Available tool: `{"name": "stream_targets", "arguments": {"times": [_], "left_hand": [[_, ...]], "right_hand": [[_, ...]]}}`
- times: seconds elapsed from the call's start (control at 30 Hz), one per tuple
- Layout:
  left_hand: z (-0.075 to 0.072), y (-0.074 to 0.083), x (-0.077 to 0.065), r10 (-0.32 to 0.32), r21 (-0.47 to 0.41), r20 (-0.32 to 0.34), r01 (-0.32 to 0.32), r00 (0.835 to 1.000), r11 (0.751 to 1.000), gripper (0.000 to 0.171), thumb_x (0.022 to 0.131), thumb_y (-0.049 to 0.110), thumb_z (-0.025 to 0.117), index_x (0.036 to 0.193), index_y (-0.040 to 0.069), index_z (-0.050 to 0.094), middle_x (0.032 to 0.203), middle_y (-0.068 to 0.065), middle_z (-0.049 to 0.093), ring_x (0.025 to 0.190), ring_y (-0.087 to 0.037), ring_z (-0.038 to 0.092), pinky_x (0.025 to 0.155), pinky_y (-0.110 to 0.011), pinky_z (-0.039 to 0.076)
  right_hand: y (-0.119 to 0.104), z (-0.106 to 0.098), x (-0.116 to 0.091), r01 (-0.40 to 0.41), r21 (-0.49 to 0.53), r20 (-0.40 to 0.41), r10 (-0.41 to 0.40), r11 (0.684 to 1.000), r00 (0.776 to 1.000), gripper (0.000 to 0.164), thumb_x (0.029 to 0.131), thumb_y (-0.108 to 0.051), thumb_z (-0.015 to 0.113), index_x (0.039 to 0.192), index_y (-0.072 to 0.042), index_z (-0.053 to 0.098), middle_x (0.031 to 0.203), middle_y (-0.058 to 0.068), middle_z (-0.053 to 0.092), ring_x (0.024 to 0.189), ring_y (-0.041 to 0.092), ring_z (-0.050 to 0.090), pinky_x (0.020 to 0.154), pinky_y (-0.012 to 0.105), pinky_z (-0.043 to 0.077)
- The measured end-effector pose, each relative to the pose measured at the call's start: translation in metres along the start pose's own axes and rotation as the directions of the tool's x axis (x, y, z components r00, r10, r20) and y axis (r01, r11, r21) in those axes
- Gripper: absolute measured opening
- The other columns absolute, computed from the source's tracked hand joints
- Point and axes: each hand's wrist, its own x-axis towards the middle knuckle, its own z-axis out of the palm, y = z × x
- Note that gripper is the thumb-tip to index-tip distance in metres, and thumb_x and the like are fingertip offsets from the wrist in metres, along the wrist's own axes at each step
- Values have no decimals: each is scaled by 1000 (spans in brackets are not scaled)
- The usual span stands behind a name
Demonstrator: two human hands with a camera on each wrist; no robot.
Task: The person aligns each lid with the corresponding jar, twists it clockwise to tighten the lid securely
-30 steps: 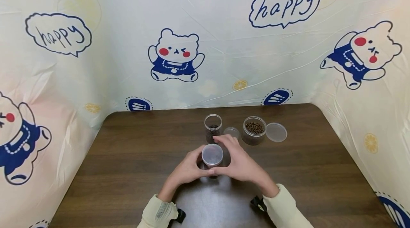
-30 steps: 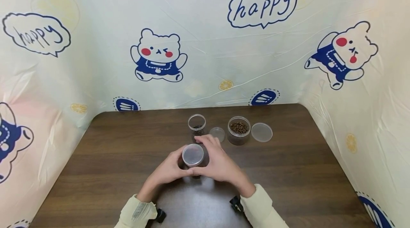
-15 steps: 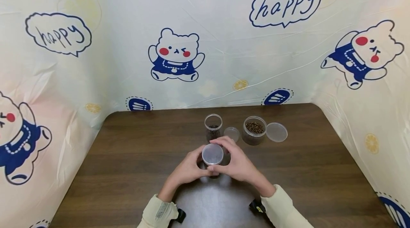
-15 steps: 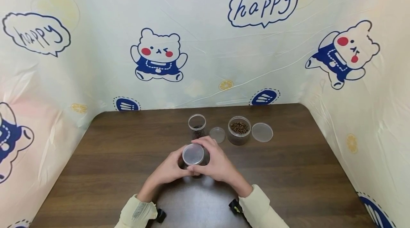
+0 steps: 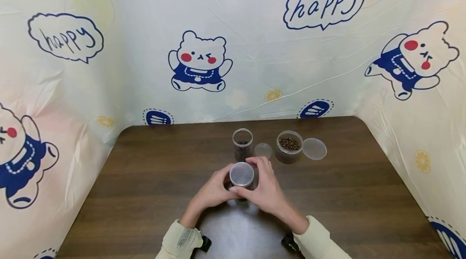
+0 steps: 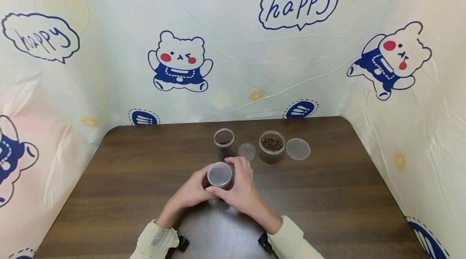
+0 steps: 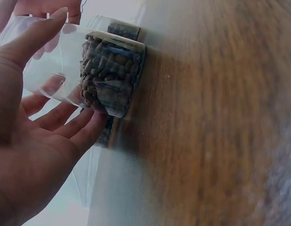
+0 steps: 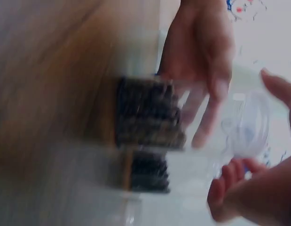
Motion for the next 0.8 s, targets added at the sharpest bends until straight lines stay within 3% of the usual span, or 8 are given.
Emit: {"name": "stream_targets", "arguments": {"times": [0.13,0.27,0.37,0.43,0.6,0.8], "left_hand": [[0,0,0,-18,-12,4,19,1000,1000,69,84,28,91,143,25,57,135,2,68,123,-14,66,106,-26,52],[1,0,0,-27,-23,5,27,1000,999,71,84,33,91,145,28,56,137,5,67,126,-13,65,108,-28,52],[1,0,0,-39,-21,0,39,999,999,69,84,36,91,143,31,56,135,8,68,124,-11,66,107,-28,53],[1,0,0,-42,-21,-2,42,999,999,67,83,36,92,141,32,57,134,9,68,124,-11,66,107,-28,53],[0,0,0,-45,-20,0,45,999,999,67,80,33,94,138,31,59,131,9,68,121,-11,66,106,-27,53],[0,1,-1,-15,-20,1,15,1000,1000,64,83,25,92,138,25,59,130,2,69,119,-11,66,104,-24,52]], "right_hand": [[19,-13,9,39,151,160,-63,988,985,83,78,-29,95,147,-15,51,137,6,58,122,17,55,100,34,48],[36,-22,18,45,261,338,-135,964,931,83,83,-23,91,154,-19,49,146,3,56,124,12,55,100,37,50],[42,-24,22,39,298,401,-162,954,902,80,86,-23,89,155,-16,49,148,2,56,123,10,56,100,39,52],[43,-22,23,46,301,396,-169,952,902,77,86,-23,88,153,-15,51,146,2,57,122,11,57,99,36,52],[39,-16,20,63,267,316,-149,962,937,69,84,-25,90,145,-19,57,139,0,62,118,12,58,97,37,52],[20,-5,5,31,151,107,-48,988,993,69,76,-29,96,135,-19,62,128,-4,66,114,10,56,93,42,52]]}}
